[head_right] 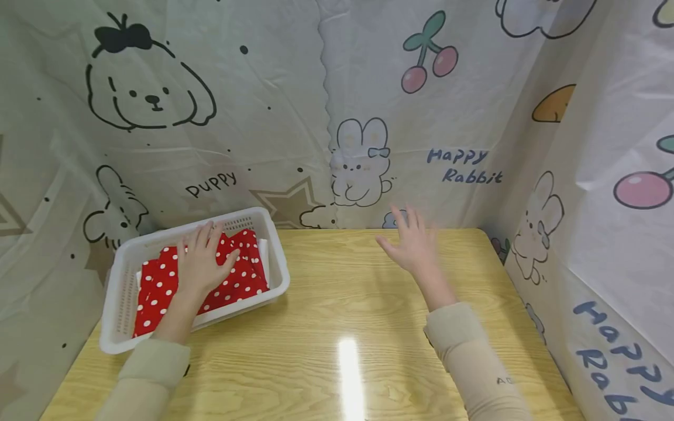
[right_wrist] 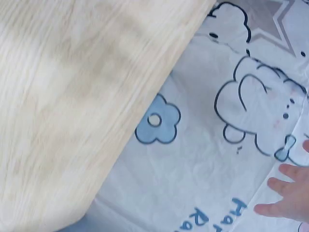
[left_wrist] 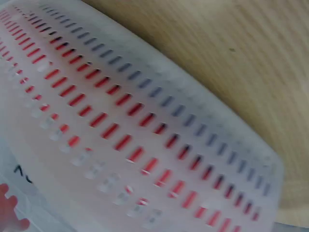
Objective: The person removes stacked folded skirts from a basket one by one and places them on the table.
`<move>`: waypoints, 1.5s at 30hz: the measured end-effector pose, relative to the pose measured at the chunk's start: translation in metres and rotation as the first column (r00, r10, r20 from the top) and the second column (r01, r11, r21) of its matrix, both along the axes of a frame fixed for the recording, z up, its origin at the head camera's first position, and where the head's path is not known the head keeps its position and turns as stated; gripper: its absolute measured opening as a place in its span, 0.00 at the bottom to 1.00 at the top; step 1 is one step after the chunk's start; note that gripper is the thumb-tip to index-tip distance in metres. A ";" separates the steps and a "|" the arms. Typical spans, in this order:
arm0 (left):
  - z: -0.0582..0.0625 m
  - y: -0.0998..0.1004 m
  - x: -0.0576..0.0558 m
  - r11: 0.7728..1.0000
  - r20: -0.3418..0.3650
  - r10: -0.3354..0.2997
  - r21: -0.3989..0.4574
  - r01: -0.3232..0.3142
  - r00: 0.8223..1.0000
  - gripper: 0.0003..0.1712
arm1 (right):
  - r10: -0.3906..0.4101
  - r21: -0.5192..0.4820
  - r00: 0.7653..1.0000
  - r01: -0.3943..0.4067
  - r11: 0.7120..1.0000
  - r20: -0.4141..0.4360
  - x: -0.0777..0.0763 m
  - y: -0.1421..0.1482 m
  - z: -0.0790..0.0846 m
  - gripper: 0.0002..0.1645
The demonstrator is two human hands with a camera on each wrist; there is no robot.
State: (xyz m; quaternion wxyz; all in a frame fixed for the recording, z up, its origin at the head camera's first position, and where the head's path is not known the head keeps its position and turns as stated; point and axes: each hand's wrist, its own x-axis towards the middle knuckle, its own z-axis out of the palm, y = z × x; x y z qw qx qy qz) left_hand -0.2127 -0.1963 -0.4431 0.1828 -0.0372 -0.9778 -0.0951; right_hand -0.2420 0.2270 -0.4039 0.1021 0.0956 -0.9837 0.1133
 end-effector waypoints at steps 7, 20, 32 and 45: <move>-0.009 -0.027 0.011 0.989 -0.334 0.006 0.139 0.043 0.943 0.28 | 0.104 -0.248 0.971 -0.158 0.956 -0.216 0.002 -0.040 -0.015 0.39; -0.015 -0.068 0.038 0.917 0.043 0.278 0.287 -0.278 0.960 0.38 | 0.266 -0.464 0.944 -0.328 0.823 -0.195 -0.001 -0.135 -0.049 0.37; -0.030 -0.087 0.047 0.808 0.294 0.339 0.396 -0.437 0.894 0.49 | 0.350 -0.647 0.936 -0.287 0.706 -0.034 -0.001 -0.211 -0.066 0.37; -0.039 -0.092 0.054 0.745 0.465 0.337 0.399 -0.534 0.818 0.53 | 0.365 -0.559 0.898 -0.177 0.810 0.245 0.006 -0.263 -0.061 0.42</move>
